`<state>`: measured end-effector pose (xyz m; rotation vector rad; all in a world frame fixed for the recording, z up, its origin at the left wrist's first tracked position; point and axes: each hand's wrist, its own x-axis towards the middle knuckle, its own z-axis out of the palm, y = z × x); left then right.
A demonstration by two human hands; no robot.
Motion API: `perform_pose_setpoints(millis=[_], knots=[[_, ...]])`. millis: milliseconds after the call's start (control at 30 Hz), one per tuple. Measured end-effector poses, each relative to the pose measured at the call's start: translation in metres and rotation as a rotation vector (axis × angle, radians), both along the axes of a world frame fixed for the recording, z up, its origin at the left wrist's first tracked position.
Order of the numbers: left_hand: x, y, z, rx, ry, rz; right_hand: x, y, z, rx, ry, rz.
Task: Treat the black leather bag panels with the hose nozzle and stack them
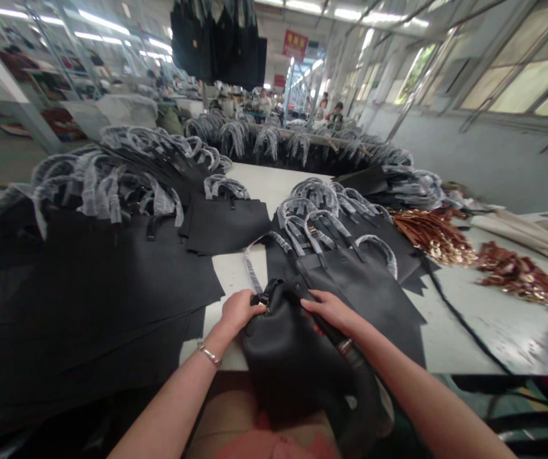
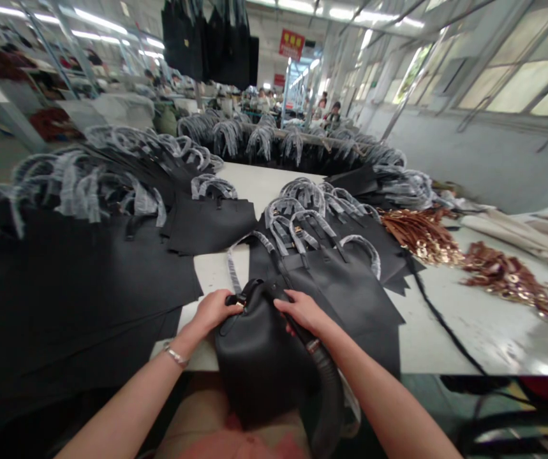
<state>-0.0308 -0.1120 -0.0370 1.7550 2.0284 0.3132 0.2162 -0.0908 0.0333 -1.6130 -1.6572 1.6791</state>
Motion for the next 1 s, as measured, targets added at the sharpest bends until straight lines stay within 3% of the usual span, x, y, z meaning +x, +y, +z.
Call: perform_pose_setpoints(millis=[167, 400, 633, 867, 1000], knots=[[0.001, -0.003, -0.001, 0.005, 0.007, 0.052, 0.003, -0.006, -0.001, 0.177, -0.049, -0.049], [0.000, 0.001, 0.000, -0.023, -0.029, 0.045, 0.013, -0.012, 0.003, 0.104, -0.050, 0.091], [-0.003, 0.007, -0.001, -0.029, -0.074, 0.033, 0.021, -0.009, 0.023, -0.018, -0.052, 0.227], [-0.005, 0.017, 0.001, -0.074, -0.125, -0.066, 0.016, 0.004, 0.018, -0.087, -0.017, 0.243], [-0.006, 0.015, -0.001, -0.062, -0.116, -0.046, 0.022, 0.003, 0.024, -0.109, -0.026, 0.281]])
